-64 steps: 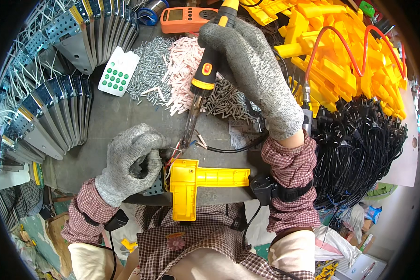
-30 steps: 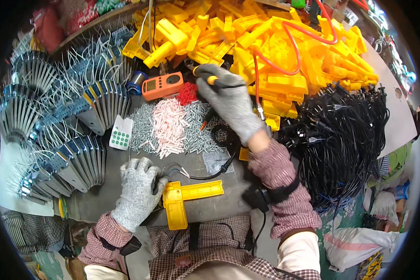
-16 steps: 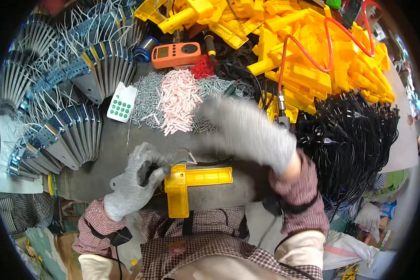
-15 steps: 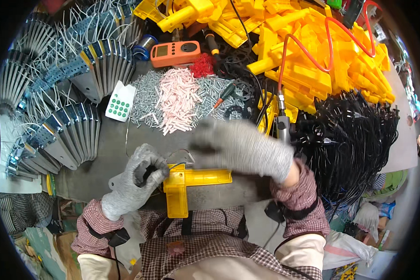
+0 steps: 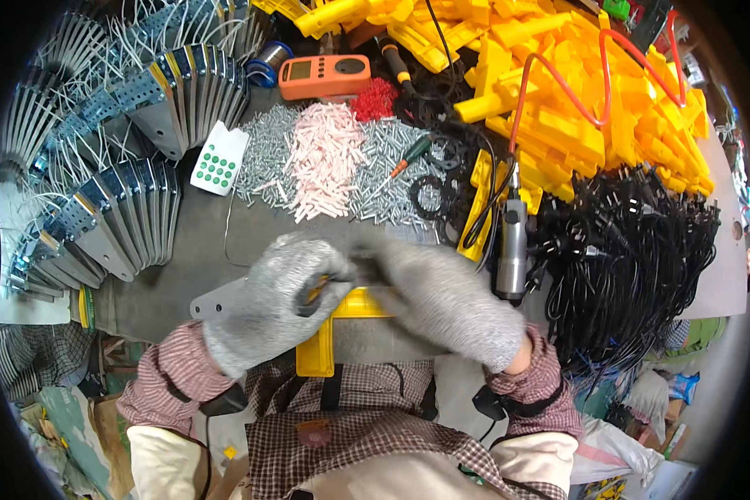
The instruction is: Assembling electrical units by soldering wires and securing metal components to plastic housings using manual and power tools.
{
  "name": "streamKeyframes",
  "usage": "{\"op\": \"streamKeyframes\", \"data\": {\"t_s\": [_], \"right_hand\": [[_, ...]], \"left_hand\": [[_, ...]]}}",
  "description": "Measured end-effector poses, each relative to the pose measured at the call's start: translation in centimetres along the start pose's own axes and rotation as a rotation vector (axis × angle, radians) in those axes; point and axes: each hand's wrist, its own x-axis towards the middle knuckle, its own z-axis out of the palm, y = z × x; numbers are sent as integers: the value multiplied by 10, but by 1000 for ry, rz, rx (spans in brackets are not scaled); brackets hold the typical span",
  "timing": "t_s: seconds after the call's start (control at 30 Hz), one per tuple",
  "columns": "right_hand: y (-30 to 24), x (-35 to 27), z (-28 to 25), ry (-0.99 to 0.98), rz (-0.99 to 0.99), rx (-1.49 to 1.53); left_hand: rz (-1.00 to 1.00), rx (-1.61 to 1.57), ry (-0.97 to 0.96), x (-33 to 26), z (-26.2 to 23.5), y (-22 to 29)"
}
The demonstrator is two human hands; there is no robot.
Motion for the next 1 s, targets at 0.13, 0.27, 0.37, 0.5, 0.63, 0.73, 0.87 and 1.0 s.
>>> {"op": "streamKeyframes", "data": {"t_s": [0.13,0.27,0.37,0.5,0.63,0.73,0.87,1.0], "right_hand": [[20,-6,7,-47,-124,215],[24,-6,23,-70,-28,245],[15,-3,25,-109,51,254],[17,5,17,-183,116,362],[27,26,32,62,34,144],[36,34,52,162,92,17],[42,36,64,228,66,-45],[41,37,63,174,102,-37]], "left_hand": [[47,238,136,-31,16,-7],[-22,319,141,-55,23,-22],[-29,329,142,-52,24,-24],[-11,364,93,-49,22,-22],[95,588,72,-47,16,-10],[113,598,42,-65,26,-4],[-27,477,-84,-51,18,9],[-4,414,-64,-40,12,1]]}}
